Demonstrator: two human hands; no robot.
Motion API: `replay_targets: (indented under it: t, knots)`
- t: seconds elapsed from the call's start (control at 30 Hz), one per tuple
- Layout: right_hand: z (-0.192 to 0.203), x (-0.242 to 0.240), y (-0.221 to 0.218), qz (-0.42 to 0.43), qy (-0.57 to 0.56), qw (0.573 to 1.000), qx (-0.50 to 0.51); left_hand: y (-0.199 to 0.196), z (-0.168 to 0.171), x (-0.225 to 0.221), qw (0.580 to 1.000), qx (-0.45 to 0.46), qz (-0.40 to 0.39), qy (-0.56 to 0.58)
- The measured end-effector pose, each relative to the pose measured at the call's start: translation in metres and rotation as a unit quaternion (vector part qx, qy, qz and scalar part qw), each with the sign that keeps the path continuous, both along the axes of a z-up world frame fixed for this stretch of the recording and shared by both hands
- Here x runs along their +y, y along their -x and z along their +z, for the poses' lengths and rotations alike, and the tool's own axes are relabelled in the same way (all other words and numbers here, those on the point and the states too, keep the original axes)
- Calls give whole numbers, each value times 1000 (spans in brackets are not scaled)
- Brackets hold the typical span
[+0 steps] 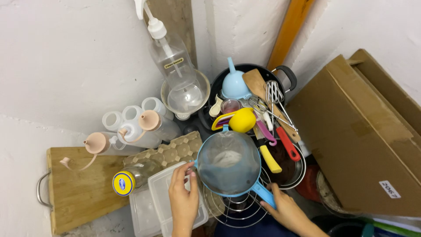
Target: Tie a trash bag and organize various kitchen utensils including whisks, strainers, and pots in a storage area.
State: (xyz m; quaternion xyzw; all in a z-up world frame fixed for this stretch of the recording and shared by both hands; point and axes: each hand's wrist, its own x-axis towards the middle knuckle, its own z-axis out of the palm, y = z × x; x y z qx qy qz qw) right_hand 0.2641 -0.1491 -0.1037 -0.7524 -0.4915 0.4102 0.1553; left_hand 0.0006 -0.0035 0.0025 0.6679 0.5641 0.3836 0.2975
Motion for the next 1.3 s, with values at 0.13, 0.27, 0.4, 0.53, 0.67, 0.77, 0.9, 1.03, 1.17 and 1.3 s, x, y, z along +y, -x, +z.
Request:
replay_targets:
  t: [0.13,0.27,0.4,0.53,0.67,0.77,0.9,1.03,1.17,1.3]
  knots:
    - [-5,-3,-8,7,-29,1000,0,-1,10,-13,998,-52,-30,9]
    - [5,-4,-7,49,-8,997,-58,9,-9,-33,979,-95,-67,169]
    - [9,-6,-1,61,-11,994,-85,12,-49,-51,889,-14,-256,379]
    - [48,0,2,65,-27,998,6,-1,-91,-73,837,119,-253,470]
    - [64,0,0,46,24,998,44,-12,-173,-84,944,51,-233,227]
    - [76,6,-3,36,35,997,53,-37,-156,-68,914,-140,-78,372]
    - [62,2,-6,75,-1,997,24,-51,-158,-64,829,-364,42,422]
    - [77,11,-5,62,18,997,38,-59,-158,-58,680,-590,123,417]
    - [88,9,1,43,66,997,22,-58,-156,-42,631,-663,94,392]
    - [71,-8,-3,37,-91,994,42,-61,-121,-41,668,-589,117,439]
